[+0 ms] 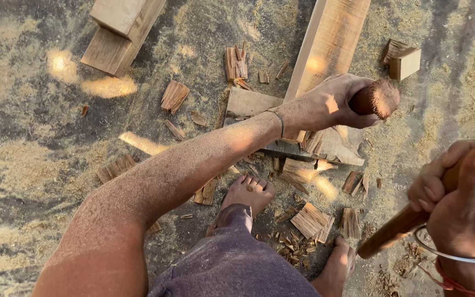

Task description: The person uses a chisel and mallet to carve a groove into a small piece of wood. They repeatedly strike the chisel to remove wood chips, occasionally adjusting the wood's position and inspecting the groove.

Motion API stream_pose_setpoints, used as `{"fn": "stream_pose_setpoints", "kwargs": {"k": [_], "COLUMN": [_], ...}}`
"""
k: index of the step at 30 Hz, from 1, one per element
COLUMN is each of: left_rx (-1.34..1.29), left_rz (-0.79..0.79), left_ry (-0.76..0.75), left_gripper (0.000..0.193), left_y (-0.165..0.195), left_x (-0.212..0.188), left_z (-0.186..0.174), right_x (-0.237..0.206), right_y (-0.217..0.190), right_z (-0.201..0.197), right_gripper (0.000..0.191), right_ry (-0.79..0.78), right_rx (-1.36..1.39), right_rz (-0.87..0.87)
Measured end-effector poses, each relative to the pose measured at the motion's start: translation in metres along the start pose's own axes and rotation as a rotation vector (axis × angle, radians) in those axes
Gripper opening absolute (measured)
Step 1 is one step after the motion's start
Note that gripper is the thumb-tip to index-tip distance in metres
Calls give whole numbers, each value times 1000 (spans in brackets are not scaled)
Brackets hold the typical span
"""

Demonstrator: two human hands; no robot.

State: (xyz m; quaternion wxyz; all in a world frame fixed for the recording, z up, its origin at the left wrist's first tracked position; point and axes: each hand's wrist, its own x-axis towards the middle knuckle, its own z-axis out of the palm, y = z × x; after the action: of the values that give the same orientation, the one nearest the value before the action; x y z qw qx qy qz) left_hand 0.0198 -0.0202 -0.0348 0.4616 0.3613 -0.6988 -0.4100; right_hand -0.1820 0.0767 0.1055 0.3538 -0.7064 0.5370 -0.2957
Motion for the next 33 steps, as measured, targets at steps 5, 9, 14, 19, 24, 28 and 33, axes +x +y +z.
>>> {"fn": "stream_pose_setpoints", "kwargs": {"k": [5, 9, 14, 19, 24, 28, 33], "left_rx": [-69, -130, -121, -199, -75, -120, -182], "left_rz": [-194, -117, -56, -213, -93, -260, -211], "left_ry": [-173, -122, -96, -202, -78, -263, -177], "left_gripper": [58, 58, 59, 47, 49, 37, 40], "left_y": [-6, -7, -8, -14, -11, -8, -12], "left_x": [3, 1, -2, 0, 4, 3, 3], "left_z": [1, -3, -8, -6, 1, 1, 2], "right_x": [7, -3, 3, 6, 9, 5, -8], "right_y": [28, 23, 8, -5, 6, 14, 26], "right_z": [-2, -5, 9, 13, 20, 9, 20], "right_gripper": [44, 51, 43, 46, 57, 46, 45], "right_ry": [-98, 16, -51, 30, 17, -12, 46], "right_rx": [-601, 40, -59, -27, -348, -78, 204], "right_rz": [106, 110, 116, 184, 110, 406, 119]}}
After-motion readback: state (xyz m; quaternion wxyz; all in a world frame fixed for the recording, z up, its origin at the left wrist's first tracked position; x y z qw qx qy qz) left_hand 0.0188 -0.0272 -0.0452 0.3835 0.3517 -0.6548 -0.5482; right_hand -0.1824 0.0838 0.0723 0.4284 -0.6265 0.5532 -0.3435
